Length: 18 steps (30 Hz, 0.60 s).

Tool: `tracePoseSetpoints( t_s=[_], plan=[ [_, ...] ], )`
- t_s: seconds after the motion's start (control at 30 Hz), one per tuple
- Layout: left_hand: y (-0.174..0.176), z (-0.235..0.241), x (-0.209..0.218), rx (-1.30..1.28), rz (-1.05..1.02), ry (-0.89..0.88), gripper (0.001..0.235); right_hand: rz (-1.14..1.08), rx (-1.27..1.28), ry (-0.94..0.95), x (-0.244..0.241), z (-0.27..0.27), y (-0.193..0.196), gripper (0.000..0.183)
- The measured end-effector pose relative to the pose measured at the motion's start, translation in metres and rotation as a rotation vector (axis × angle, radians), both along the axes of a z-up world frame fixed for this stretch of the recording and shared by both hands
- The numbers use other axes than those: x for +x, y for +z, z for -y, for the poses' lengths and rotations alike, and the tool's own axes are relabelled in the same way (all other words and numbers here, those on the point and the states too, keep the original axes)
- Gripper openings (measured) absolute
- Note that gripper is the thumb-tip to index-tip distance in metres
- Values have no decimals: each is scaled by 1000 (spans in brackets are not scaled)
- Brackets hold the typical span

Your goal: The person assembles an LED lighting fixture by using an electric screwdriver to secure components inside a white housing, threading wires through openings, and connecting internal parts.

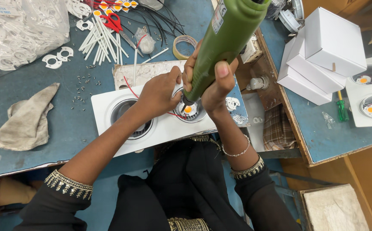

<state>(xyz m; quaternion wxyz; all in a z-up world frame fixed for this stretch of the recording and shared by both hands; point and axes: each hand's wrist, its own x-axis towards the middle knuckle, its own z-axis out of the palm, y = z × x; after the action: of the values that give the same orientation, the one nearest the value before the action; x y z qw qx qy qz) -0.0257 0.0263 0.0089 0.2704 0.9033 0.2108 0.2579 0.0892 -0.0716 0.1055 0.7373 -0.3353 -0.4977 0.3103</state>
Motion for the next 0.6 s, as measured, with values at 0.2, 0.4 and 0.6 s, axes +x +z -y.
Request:
tracePoseSetpoints(
  t_s=[0.2, 0.4, 0.6],
  plan=[
    [-7, 0, 3, 41, 10, 11, 45, 22, -4, 16, -7, -2, -3, 75],
    [-10, 1, 2, 49, 70, -16, 51, 29, 15, 26, -8, -4, -10, 78],
    [-17, 2, 4, 76, 180, 1, 62, 83, -10, -18, -8, 1, -18, 80]
  ],
)
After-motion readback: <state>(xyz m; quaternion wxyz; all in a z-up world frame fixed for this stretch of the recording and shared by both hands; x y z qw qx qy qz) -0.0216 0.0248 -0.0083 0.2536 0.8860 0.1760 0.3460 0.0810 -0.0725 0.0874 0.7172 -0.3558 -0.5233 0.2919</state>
